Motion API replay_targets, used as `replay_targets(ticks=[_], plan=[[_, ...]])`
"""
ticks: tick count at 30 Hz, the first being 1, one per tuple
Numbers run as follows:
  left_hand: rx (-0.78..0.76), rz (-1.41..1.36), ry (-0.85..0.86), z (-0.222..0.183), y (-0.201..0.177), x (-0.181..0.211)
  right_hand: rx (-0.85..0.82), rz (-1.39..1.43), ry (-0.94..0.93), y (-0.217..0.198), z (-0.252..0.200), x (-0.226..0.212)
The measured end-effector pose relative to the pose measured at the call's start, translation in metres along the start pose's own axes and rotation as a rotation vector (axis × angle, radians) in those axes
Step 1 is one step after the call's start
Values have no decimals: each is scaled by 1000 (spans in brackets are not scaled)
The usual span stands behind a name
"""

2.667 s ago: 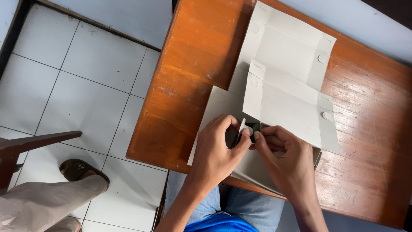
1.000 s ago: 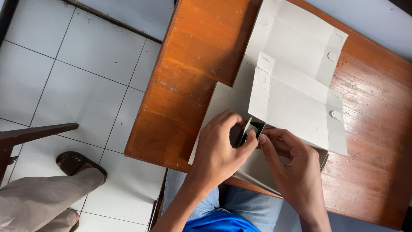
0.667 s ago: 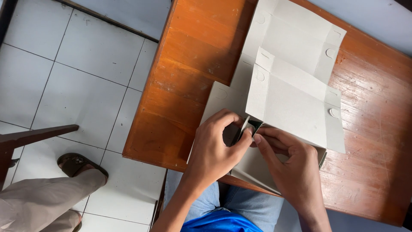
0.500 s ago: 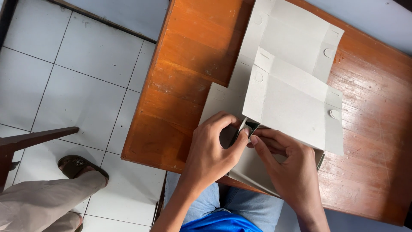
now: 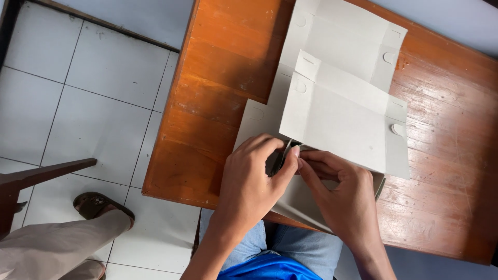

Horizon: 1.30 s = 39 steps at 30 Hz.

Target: Assembling a cardboard box by folding along scored lines and tucking in the flaps.

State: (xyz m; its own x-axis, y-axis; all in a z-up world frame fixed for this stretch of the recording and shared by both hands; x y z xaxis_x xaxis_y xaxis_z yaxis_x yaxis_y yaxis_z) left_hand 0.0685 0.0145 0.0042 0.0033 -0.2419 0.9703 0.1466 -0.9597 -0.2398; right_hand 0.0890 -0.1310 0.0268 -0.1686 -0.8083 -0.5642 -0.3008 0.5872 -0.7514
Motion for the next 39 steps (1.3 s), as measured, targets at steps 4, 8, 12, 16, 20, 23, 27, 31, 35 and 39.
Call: replay_targets(ticks=[4, 8, 12, 16, 20, 23, 27, 31, 35, 39], plan=[[17, 159, 107, -3, 1, 12, 38, -57, -8, 0, 1, 6], [74, 234, 91, -6, 3, 9, 67, -68, -21, -1, -1, 1], [48, 210, 22, -14, 5, 6, 18, -43, 25, 3, -1, 8], [175, 404, 151, -23, 9, 13, 6, -118, 12, 2, 0, 7], [220, 524, 260, -27, 18, 28, 2, -259, -7, 3, 3, 12], [176, 533, 213, -28, 22, 25, -1, -322, -55, 4, 4, 15], [149, 562, 135, -25, 24, 22, 163, -360, -256, -8, -14, 5], [219, 666, 132, -22, 26, 23, 495, -366, -557, -42, -54, -12], [188, 750, 99, -24, 29, 16, 660, -349, -315, -74, -64, 52], [92, 895, 82, -23, 31, 9, 265, -374, 100, -78, -38, 96]])
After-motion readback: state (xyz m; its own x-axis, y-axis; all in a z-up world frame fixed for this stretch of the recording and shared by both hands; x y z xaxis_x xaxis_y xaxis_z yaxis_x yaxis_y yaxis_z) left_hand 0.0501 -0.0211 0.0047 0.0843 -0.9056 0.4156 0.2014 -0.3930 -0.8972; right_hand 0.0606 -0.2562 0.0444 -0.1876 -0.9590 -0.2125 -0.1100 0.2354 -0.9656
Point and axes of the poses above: each hand's wrist, its own z-axis towards the middle knuckle, its own y-axis out of the palm, x = y × z, the point moved 6 cm from there along z, towards the middle knuckle, and after that the axes turned 11 degrees about -z, right-handed, at the moved point
